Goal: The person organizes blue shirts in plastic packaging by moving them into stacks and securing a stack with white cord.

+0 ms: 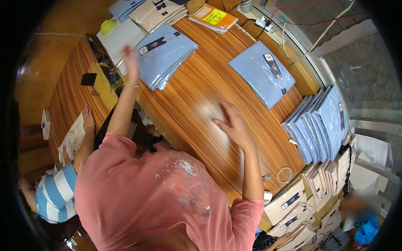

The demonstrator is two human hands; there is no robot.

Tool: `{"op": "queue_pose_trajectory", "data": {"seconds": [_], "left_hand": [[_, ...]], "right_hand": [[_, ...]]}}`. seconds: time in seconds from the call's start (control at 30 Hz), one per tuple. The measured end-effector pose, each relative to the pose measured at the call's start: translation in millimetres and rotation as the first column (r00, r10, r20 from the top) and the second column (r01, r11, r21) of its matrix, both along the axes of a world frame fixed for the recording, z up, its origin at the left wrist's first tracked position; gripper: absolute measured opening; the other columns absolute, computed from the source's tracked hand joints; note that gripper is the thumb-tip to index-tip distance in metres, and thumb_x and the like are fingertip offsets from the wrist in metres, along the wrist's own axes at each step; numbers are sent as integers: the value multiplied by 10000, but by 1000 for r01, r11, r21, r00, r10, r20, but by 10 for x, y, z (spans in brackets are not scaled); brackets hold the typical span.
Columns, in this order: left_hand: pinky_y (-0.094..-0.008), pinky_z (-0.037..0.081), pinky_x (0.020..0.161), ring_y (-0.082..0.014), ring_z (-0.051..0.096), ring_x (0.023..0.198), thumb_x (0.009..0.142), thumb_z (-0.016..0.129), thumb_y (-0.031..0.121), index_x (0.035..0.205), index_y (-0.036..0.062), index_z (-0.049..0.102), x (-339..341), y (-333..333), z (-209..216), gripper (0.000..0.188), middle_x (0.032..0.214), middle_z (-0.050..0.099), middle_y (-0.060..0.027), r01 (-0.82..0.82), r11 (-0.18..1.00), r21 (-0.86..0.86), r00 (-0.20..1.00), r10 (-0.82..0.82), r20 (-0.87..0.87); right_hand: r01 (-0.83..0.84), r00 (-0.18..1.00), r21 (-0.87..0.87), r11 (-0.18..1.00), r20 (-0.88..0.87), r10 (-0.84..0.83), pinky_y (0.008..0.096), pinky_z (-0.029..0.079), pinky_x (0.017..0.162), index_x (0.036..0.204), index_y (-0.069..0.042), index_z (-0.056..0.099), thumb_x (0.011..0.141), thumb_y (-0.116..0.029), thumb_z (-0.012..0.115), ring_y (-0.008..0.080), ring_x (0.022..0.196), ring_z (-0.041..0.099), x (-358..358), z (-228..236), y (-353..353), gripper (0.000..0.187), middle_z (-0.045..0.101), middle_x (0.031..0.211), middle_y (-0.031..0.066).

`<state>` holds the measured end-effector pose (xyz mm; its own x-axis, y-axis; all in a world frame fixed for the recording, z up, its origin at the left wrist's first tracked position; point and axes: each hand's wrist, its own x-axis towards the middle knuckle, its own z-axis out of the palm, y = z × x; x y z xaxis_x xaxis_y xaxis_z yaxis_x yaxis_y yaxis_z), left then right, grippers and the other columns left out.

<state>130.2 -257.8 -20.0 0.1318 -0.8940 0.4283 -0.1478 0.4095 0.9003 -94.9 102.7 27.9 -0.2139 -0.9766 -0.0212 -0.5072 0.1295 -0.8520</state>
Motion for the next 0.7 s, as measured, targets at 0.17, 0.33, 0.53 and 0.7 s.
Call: {"op": "queue_pose_trajectory", "data": {"seconds": [0.17,0.33,0.53,0.7], "left_hand": [[-286,370,869,-174,461,1011,863,540,224,1100,-5,484,674,-506,-245,333,1062,506,-105,-3,1000,13,967,0,254],[-292,416,804,-202,551,858,874,484,391,1054,-47,532,581,-1071,-248,476,959,594,-124,342,852,397,668,-518,535],[-343,365,921,-325,515,1043,843,460,499,1157,-150,402,196,-1067,-204,723,1131,498,-295,479,539,693,430,-832,351],[-352,350,934,-296,450,1113,888,466,312,1239,-79,336,425,-480,-932,541,1215,448,-231,594,474,650,516,-844,145]], "right_hand": [[22,634,245,969,746,-203,232,422,746,1208,-12,452,837,-267,574,117,905,531,547,-619,-1166,466,565,986,43],[-47,278,490,870,843,-460,326,410,786,1172,-86,460,793,-367,623,141,950,503,1463,-977,-1851,500,533,1043,48],[244,-140,548,800,836,-530,506,341,860,1124,-113,424,744,-391,675,230,1085,421,2055,-1038,-2212,533,445,1176,92],[628,-81,492,603,811,-579,428,395,802,1172,-154,337,751,-341,673,223,1015,478,1920,-863,-1919,570,492,1092,96]]}}
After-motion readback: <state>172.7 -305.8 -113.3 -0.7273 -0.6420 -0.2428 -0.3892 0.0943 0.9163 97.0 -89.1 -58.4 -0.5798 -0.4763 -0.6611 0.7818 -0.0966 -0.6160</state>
